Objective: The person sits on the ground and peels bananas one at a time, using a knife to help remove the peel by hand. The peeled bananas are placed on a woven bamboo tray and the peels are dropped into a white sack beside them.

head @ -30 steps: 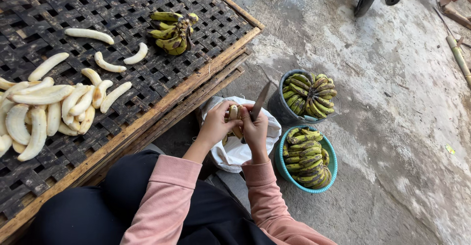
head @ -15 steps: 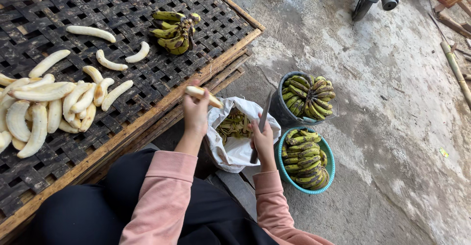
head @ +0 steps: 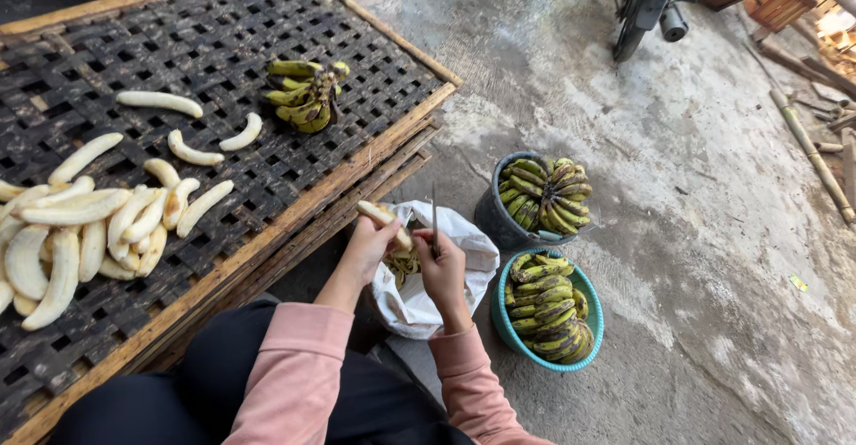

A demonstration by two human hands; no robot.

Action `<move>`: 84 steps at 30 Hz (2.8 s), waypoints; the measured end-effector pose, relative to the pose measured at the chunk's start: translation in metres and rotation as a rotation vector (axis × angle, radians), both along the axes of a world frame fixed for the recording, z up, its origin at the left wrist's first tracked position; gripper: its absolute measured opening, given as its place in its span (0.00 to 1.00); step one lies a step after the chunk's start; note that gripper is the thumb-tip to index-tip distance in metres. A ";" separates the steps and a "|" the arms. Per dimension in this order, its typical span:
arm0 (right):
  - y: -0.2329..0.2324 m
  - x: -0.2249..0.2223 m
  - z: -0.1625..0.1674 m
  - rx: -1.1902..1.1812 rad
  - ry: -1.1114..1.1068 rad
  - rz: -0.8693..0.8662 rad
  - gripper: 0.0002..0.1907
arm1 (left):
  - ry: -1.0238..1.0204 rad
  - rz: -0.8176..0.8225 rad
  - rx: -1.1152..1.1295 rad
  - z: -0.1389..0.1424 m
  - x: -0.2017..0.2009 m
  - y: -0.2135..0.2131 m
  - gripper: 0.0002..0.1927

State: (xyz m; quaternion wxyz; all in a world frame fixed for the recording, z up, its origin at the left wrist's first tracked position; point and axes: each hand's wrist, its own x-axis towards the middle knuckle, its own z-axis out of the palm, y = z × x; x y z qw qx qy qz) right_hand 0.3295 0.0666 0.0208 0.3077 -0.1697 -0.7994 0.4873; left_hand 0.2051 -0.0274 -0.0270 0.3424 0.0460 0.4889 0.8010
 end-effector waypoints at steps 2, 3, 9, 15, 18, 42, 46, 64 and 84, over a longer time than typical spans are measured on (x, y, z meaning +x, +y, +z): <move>0.010 0.003 0.004 0.162 0.001 -0.008 0.05 | -0.075 -0.154 -0.063 0.011 -0.003 -0.011 0.17; 0.015 0.006 0.005 0.239 -0.006 -0.009 0.04 | -0.052 -0.266 -0.067 0.019 -0.001 -0.019 0.18; 0.066 0.008 -0.028 0.232 -0.040 -0.215 0.05 | 0.042 -0.792 -0.040 0.074 0.014 -0.050 0.26; 0.082 0.020 -0.093 0.440 -0.338 -0.313 0.05 | 0.005 -0.645 0.079 0.060 0.012 -0.043 0.24; 0.075 0.019 -0.094 0.193 0.008 -0.149 0.11 | 0.192 -0.356 -0.080 0.033 0.007 -0.024 0.22; 0.040 -0.003 -0.051 -0.165 0.165 -0.008 0.07 | 0.346 0.143 -0.338 -0.013 0.018 0.029 0.27; 0.045 0.012 -0.038 -0.077 0.184 -0.120 0.06 | -0.095 0.406 0.065 -0.032 -0.012 0.018 0.17; 0.009 0.011 -0.007 -0.039 0.032 0.153 0.10 | -0.342 0.216 0.196 -0.054 0.010 0.035 0.24; 0.058 -0.008 -0.022 0.103 -0.055 -0.056 0.19 | -0.179 0.100 0.367 0.045 -0.022 -0.040 0.23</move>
